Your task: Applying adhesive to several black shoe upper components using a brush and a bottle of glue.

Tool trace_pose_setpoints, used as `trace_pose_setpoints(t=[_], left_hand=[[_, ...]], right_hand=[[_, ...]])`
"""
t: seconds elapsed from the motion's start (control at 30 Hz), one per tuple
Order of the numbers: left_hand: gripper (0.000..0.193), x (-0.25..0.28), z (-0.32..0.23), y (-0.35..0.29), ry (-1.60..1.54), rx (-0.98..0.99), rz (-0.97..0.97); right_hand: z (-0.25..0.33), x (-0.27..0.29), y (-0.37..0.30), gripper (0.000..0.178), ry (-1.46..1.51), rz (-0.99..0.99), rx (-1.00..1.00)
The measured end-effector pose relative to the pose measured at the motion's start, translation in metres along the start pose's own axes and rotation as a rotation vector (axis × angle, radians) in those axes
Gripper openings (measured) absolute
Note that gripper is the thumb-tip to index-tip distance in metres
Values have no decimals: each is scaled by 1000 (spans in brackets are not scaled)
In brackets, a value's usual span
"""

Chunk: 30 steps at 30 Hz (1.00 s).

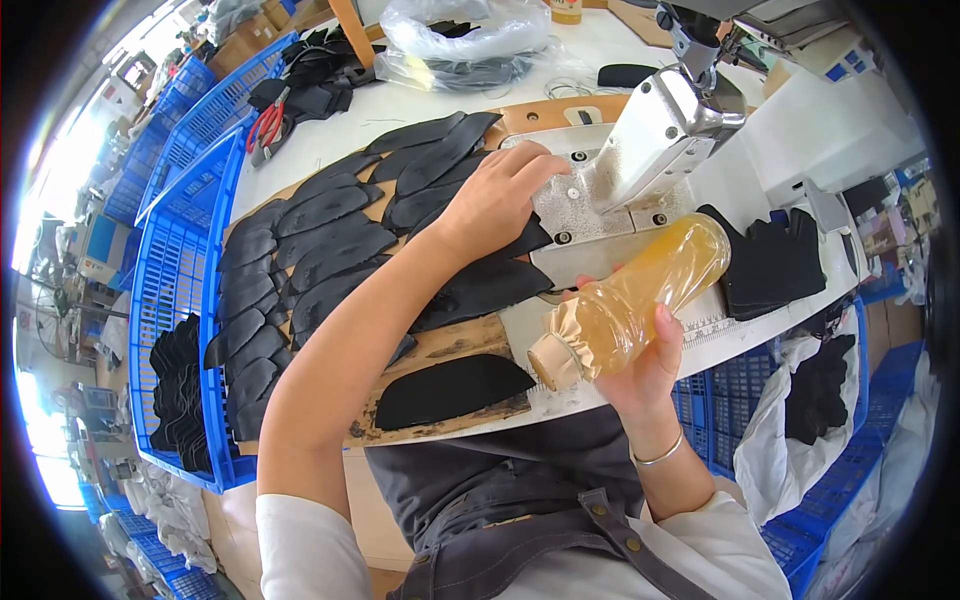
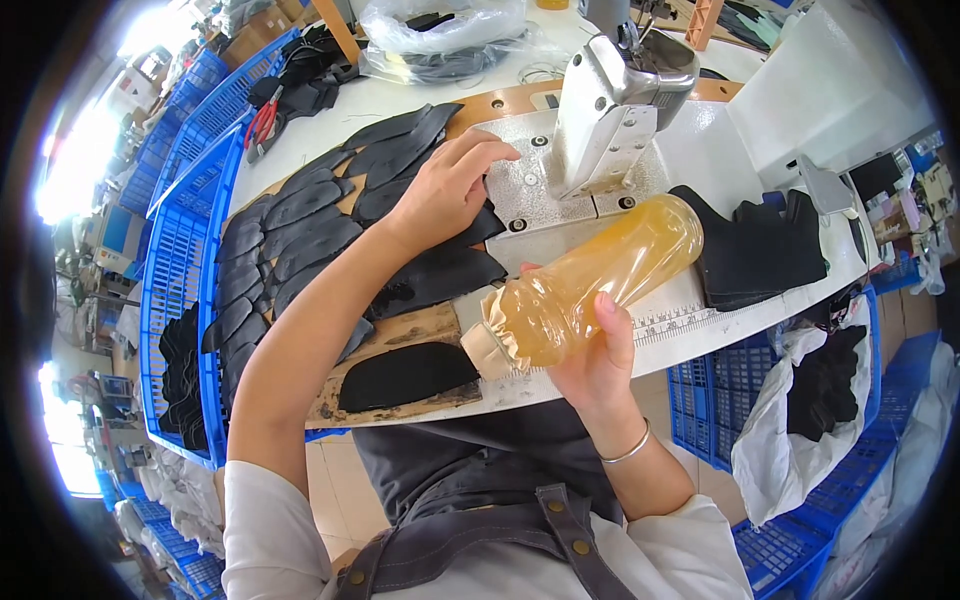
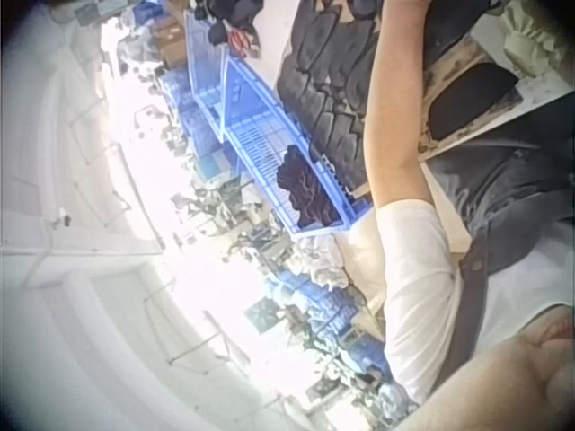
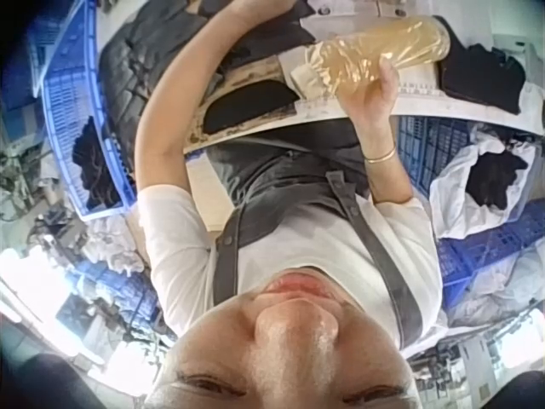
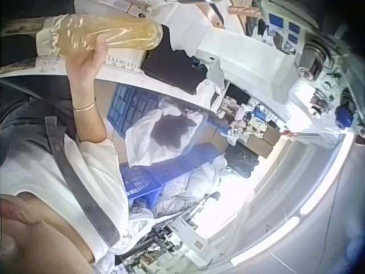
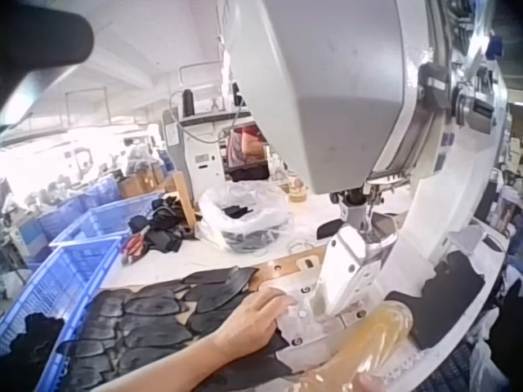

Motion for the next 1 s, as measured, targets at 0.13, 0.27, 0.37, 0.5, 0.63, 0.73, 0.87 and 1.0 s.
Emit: trace_pose_setpoints(t=[0.13,0.27,0.37,0.5,0.63,0.73,0.87,1.0], left_hand=[[45,1,-2,2,29,-22,47],[46,3,1,3,12,-24,86],[42,3,1,1,-15,13,91],[29,5,4,-3,151,-7,-12],[22,6,4,-5,148,5,-58],[24,6,8,-5,146,-8,-35],[27,10,-1,5,240,-108,-5],[30,14,-7,20,167,183,266]], right_hand=[[-2,0,0,53,-44,-71,31],[-3,-1,0,53,-41,-68,23],[-1,-2,0,53,-43,-62,20],[-2,-2,0,53,-50,-69,23],[-2,-2,0,53,-64,-65,20],[-3,-1,0,54,-50,-60,27],[-1,-1,0,51,-32,-40,20],[-1,0,1,49,28,16,-4]])
Point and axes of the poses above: each hand's wrist, its own y-axis towards the middle knuckle, its own x-axis out of the back of the hand, z = x × y, the point moved 1 cm from there along y, towards the middle knuckle, and after that the axes turned 9 degrees about x, right-handed, at the moved point
